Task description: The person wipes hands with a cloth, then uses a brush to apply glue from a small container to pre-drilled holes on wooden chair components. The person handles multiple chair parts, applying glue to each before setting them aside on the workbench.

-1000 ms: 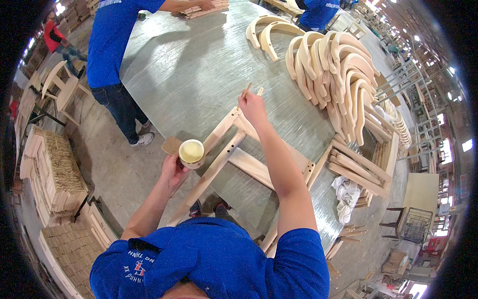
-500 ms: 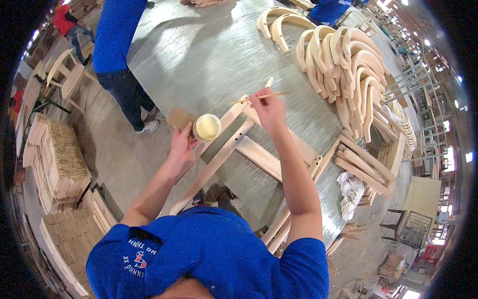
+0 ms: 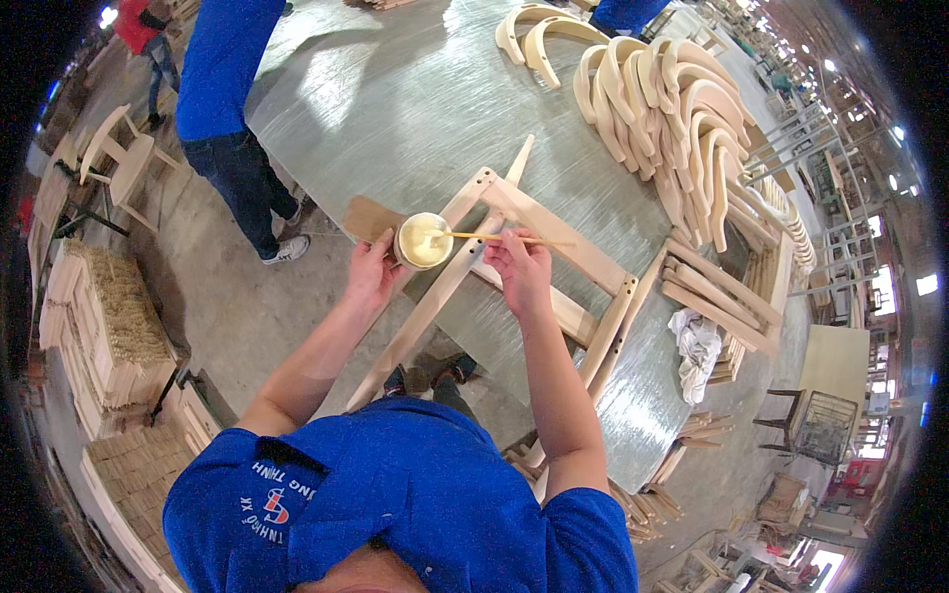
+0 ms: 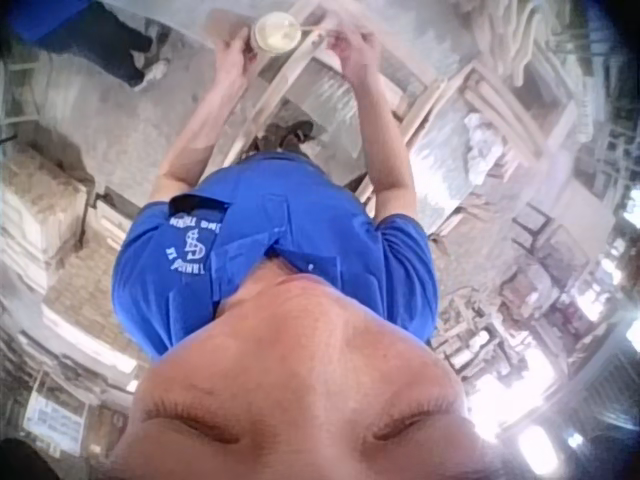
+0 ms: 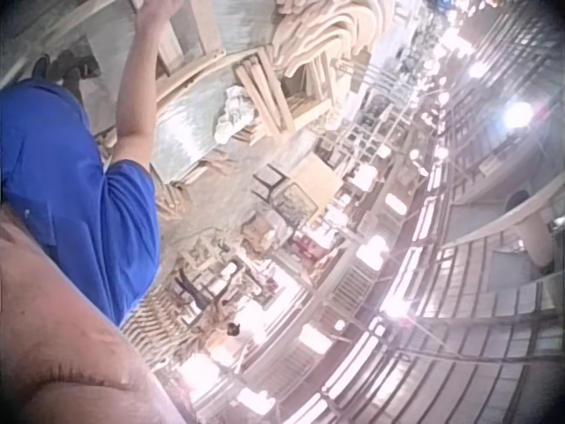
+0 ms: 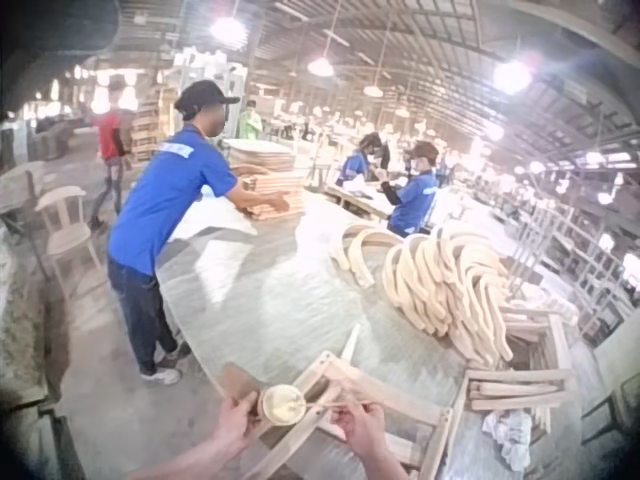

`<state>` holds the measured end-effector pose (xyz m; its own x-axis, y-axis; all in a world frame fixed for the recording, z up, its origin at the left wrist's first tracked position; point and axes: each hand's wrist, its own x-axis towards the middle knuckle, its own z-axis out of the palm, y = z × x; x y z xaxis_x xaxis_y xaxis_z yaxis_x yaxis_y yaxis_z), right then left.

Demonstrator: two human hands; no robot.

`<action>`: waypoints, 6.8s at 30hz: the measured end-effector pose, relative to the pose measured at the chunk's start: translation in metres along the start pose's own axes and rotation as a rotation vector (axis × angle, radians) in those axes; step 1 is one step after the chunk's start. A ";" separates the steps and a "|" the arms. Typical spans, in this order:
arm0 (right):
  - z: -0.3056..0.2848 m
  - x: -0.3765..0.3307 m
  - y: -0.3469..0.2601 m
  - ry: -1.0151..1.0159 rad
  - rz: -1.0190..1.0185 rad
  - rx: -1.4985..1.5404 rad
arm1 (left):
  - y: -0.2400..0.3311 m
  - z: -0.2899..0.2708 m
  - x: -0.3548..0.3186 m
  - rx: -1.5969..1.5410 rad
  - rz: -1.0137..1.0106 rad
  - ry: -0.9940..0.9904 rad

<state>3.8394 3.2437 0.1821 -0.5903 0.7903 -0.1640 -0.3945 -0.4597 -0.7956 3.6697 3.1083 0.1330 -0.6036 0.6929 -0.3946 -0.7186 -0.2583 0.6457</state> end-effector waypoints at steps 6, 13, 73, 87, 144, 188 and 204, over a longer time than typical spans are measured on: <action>-0.001 -0.012 0.004 0.106 -0.032 -0.016 | -0.014 -0.004 0.003 0.049 -0.041 -0.002; -0.028 -0.010 0.019 0.327 0.111 0.065 | -0.037 0.021 0.005 0.009 -0.116 -0.047; -0.016 0.048 -0.007 -0.197 -0.492 -1.423 | -0.011 -0.054 -0.008 0.062 -0.045 0.142; -0.028 0.033 0.005 -0.086 -0.458 -1.230 | -0.015 -0.049 -0.013 0.039 -0.058 0.097; -0.253 -0.087 -0.165 0.533 -0.467 -0.395 | -0.232 0.142 -0.077 0.136 -0.335 -0.212; -0.207 -0.017 -0.168 0.275 -0.598 -1.509 | -0.186 0.076 -0.058 0.211 -0.413 -0.219; -0.213 -0.052 -0.173 0.435 -0.538 -1.207 | -0.181 0.085 -0.066 0.253 -0.369 -0.263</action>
<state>4.0888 3.3684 0.2043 -0.2097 0.9201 0.3307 0.4761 0.3915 -0.7874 3.8689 3.1667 0.0972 -0.1955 0.8613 -0.4689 -0.7414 0.1832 0.6456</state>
